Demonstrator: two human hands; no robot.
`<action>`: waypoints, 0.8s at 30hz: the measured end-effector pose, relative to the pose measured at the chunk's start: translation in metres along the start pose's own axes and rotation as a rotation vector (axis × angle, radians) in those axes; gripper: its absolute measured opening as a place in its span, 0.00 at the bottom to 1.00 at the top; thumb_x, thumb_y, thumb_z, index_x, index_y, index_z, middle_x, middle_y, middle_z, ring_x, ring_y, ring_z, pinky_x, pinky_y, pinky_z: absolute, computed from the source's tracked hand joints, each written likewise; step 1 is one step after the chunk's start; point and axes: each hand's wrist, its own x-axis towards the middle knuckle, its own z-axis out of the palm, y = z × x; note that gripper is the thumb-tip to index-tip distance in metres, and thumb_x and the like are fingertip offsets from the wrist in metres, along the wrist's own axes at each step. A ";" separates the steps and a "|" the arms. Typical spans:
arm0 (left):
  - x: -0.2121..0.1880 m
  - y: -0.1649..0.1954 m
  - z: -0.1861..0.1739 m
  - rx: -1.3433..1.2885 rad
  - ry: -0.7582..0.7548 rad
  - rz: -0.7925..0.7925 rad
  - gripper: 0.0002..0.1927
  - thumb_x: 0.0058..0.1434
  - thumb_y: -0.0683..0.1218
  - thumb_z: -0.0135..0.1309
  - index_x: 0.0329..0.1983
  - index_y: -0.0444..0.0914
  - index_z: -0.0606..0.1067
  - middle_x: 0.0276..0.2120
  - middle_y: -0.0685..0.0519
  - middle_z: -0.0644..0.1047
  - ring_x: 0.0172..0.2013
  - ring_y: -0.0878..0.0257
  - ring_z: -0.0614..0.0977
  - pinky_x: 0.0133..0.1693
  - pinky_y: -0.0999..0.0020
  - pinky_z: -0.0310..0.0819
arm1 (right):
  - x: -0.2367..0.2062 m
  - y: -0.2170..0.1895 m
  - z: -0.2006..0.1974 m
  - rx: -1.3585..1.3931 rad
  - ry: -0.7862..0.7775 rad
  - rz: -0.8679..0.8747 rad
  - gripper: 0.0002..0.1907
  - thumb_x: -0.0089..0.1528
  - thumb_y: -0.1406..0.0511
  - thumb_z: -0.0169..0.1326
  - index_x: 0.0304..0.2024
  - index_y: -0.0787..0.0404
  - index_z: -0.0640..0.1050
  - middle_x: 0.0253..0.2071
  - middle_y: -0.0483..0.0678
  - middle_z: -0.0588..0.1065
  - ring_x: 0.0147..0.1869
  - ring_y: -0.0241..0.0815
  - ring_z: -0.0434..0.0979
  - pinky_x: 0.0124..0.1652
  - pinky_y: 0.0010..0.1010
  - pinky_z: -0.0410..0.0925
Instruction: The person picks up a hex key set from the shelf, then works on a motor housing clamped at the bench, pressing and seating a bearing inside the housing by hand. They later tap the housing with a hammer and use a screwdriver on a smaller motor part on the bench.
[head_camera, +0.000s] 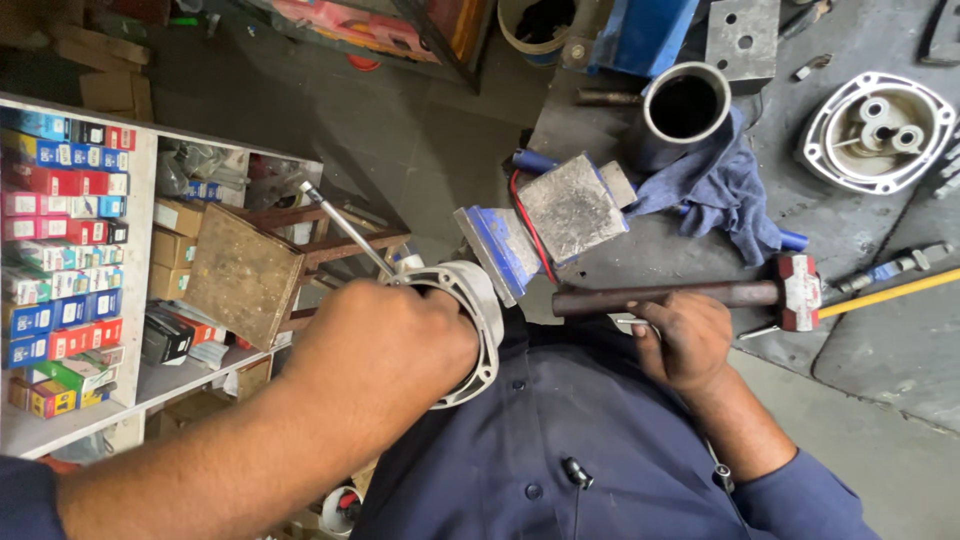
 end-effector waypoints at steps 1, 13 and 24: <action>0.000 0.001 0.000 -0.008 -0.010 -0.021 0.02 0.44 0.44 0.59 0.23 0.42 0.79 0.26 0.51 0.79 0.28 0.57 0.85 0.22 0.61 0.78 | -0.001 0.000 0.000 0.006 -0.002 -0.001 0.05 0.64 0.68 0.55 0.41 0.64 0.74 0.30 0.50 0.77 0.28 0.49 0.75 0.31 0.39 0.67; 0.004 0.002 -0.016 -0.070 -0.272 -0.105 0.06 0.48 0.42 0.59 0.30 0.41 0.79 0.32 0.50 0.80 0.31 0.53 0.86 0.24 0.58 0.80 | -0.005 0.004 -0.002 0.002 -0.043 0.012 0.07 0.63 0.67 0.56 0.41 0.63 0.75 0.26 0.49 0.73 0.26 0.49 0.73 0.29 0.41 0.66; 0.008 0.000 -0.026 -0.127 -0.281 -0.152 0.05 0.50 0.42 0.58 0.30 0.40 0.80 0.32 0.47 0.80 0.32 0.49 0.86 0.27 0.56 0.81 | 0.001 0.004 -0.005 0.034 -0.023 -0.009 0.07 0.62 0.68 0.56 0.41 0.64 0.75 0.27 0.49 0.74 0.26 0.48 0.74 0.29 0.39 0.66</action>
